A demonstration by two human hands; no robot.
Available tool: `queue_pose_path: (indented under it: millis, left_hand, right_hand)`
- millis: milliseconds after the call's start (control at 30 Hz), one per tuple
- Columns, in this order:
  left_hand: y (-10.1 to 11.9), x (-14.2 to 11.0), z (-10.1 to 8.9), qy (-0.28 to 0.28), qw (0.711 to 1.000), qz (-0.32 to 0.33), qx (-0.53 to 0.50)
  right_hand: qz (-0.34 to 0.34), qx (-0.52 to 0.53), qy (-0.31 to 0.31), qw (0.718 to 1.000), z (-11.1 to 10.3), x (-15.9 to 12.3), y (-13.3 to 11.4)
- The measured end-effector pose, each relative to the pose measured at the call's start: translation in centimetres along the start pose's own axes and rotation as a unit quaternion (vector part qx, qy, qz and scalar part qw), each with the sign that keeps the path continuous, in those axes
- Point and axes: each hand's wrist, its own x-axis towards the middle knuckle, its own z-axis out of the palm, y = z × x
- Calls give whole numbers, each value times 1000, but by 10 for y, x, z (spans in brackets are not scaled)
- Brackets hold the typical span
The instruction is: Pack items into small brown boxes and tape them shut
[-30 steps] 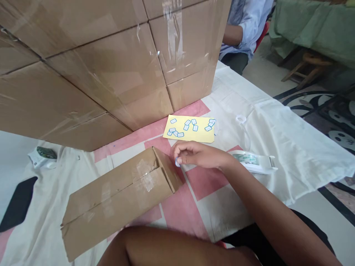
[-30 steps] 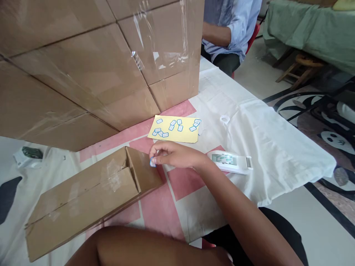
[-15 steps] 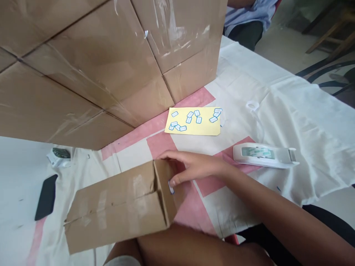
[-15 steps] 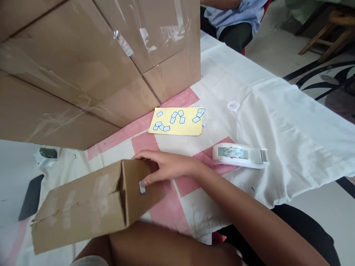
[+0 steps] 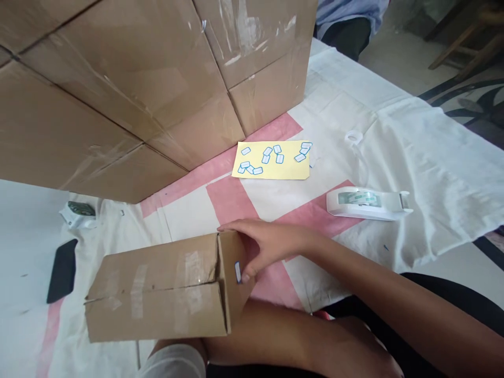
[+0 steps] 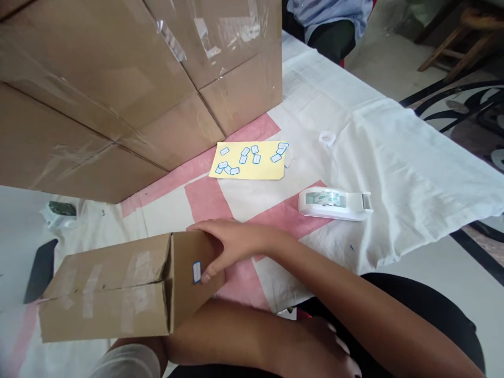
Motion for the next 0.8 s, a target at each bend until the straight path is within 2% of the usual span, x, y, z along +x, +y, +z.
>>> queue_pose_path:
  millis: [67, 233, 300, 467, 567, 667, 800]
  left_hand:
    - [1, 5, 0, -22, 999, -23, -8]
    - [-5, 14, 15, 18, 999, -36, -10]
    - [-5, 14, 17, 17, 999, -33, 4]
    - [-2, 10, 23, 17, 999, -39, 20]
    - [-7, 6, 24, 79, 996, -36, -21]
    - [-15, 1, 9, 111, 993, -18, -30]
    - [-10, -6, -18, 90, 996, 1, -5]
  right_hand:
    - [-11, -34, 3, 999, 5, -3, 4]
    - [-3, 17, -1, 1000, 8, -5, 2]
    - [5, 24, 7, 1000, 10, -3, 2]
    - [21, -59, 36, 997, 25, -12, -8]
    - [6, -138, 69, 988, 43, -25, -31]
    - [-62, -287, 109, 950, 65, -29, -56]
    - [-83, -469, 138, 869, 81, -19, -65]
